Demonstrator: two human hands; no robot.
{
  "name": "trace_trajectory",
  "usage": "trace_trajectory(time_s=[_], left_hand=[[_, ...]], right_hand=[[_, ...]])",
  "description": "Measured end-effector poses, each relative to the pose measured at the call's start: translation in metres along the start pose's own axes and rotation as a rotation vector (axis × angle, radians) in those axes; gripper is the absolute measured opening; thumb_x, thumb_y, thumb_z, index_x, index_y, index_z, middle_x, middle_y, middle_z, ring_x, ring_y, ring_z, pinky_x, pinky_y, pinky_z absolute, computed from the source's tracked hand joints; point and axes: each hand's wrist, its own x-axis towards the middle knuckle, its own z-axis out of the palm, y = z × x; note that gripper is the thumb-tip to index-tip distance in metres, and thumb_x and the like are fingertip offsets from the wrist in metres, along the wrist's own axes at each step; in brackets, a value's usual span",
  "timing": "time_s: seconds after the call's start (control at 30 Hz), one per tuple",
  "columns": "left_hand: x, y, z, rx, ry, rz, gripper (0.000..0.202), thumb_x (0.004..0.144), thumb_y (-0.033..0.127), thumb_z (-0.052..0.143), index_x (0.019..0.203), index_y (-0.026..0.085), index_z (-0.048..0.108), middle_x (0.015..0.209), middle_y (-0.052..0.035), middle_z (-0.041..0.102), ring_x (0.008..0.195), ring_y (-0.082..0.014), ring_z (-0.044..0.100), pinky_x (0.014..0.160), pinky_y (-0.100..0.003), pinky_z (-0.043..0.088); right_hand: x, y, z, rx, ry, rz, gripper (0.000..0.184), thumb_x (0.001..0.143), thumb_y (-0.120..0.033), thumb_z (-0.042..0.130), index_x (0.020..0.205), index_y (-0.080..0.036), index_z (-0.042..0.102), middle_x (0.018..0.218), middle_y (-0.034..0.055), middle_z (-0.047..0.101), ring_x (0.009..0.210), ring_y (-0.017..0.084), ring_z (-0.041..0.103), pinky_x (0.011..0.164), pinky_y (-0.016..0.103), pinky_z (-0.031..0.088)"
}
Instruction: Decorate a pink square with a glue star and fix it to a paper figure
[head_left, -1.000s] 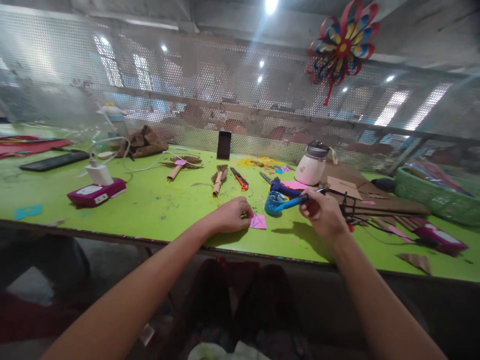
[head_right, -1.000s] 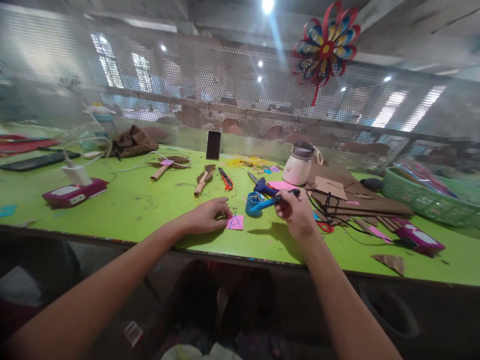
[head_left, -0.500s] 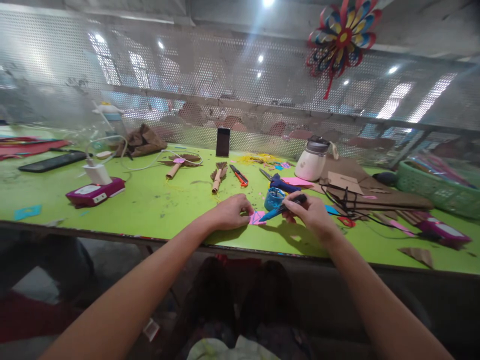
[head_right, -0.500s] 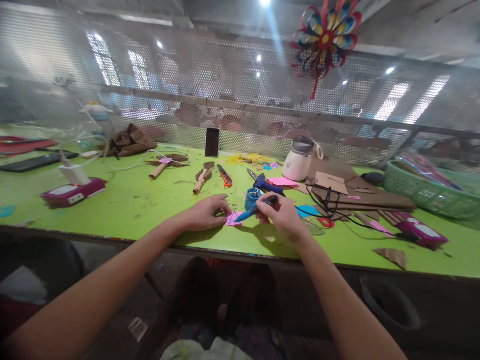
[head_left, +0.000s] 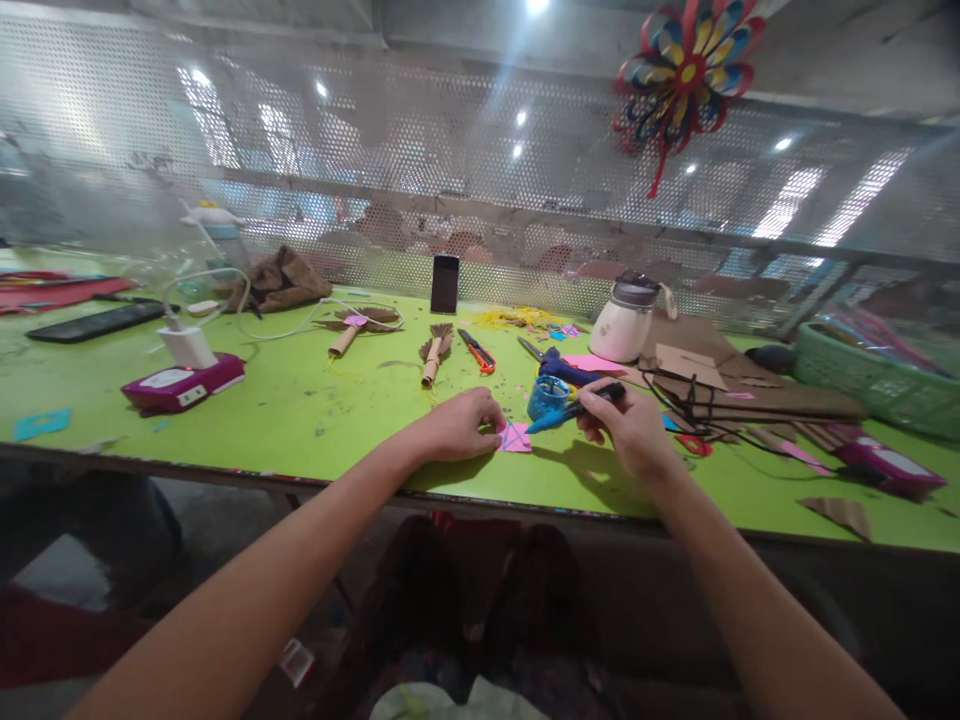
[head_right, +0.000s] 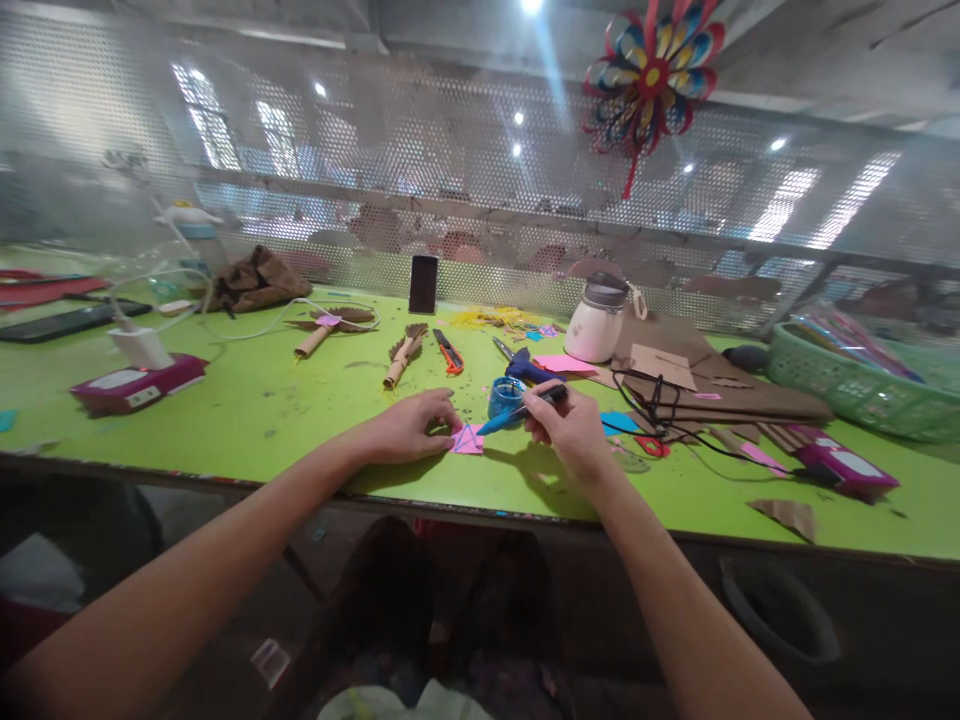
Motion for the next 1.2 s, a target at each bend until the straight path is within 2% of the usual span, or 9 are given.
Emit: trace_trajectory(time_s=[0.2, 0.6, 0.77, 0.9, 1.2], left_hand=[[0.000, -0.002, 0.002, -0.004, 0.018, 0.001, 0.020, 0.078, 0.032, 0.057, 0.090, 0.019, 0.067, 0.095, -0.0068, 0.061, 0.101, -0.0231, 0.056, 0.085, -0.029, 0.041], [0.000, 0.002, -0.002, 0.001, -0.004, 0.011, 0.020, 0.078, 0.029, 0.056, 0.091, 0.018, 0.066, 0.096, -0.0081, 0.061, 0.105, -0.0245, 0.055, 0.086, -0.030, 0.042], [-0.001, 0.002, -0.002, 0.000, -0.002, 0.005, 0.019, 0.078, 0.029, 0.056, 0.090, 0.018, 0.066, 0.098, -0.0083, 0.061, 0.107, -0.0251, 0.054, 0.087, -0.031, 0.041], [-0.001, 0.002, -0.001, 0.002, 0.005, 0.005, 0.020, 0.079, 0.030, 0.056, 0.091, 0.018, 0.066, 0.101, -0.0088, 0.061, 0.109, -0.0255, 0.054, 0.088, -0.031, 0.040], [-0.002, 0.002, -0.001, 0.008, 0.008, 0.010, 0.020, 0.079, 0.031, 0.056, 0.091, 0.018, 0.066, 0.099, -0.0083, 0.060, 0.108, -0.0253, 0.053, 0.089, -0.031, 0.041]], right_hand=[[-0.001, -0.003, 0.004, -0.033, -0.033, 0.019, 0.029, 0.075, -0.043, 0.067, 0.078, -0.015, 0.058, 0.050, -0.0013, 0.059, 0.040, 0.009, 0.049, 0.040, 0.022, 0.039], [0.000, -0.001, 0.002, 0.046, 0.079, 0.007, 0.025, 0.074, -0.039, 0.068, 0.077, -0.016, 0.059, 0.050, -0.0027, 0.056, 0.040, 0.009, 0.047, 0.038, 0.020, 0.034], [0.000, -0.004, 0.005, -0.040, 0.003, 0.019, 0.027, 0.074, -0.042, 0.066, 0.077, -0.016, 0.058, 0.050, -0.0020, 0.057, 0.041, 0.010, 0.048, 0.042, 0.022, 0.038], [0.000, -0.006, 0.007, -0.102, 0.006, 0.026, 0.031, 0.072, -0.045, 0.067, 0.077, -0.017, 0.058, 0.050, -0.0015, 0.057, 0.041, 0.011, 0.048, 0.043, 0.024, 0.039], [-0.003, -0.006, 0.013, -0.077, -0.092, 0.031, 0.029, 0.074, -0.044, 0.067, 0.082, -0.017, 0.059, 0.056, -0.0008, 0.060, 0.048, 0.012, 0.053, 0.049, 0.025, 0.044]])
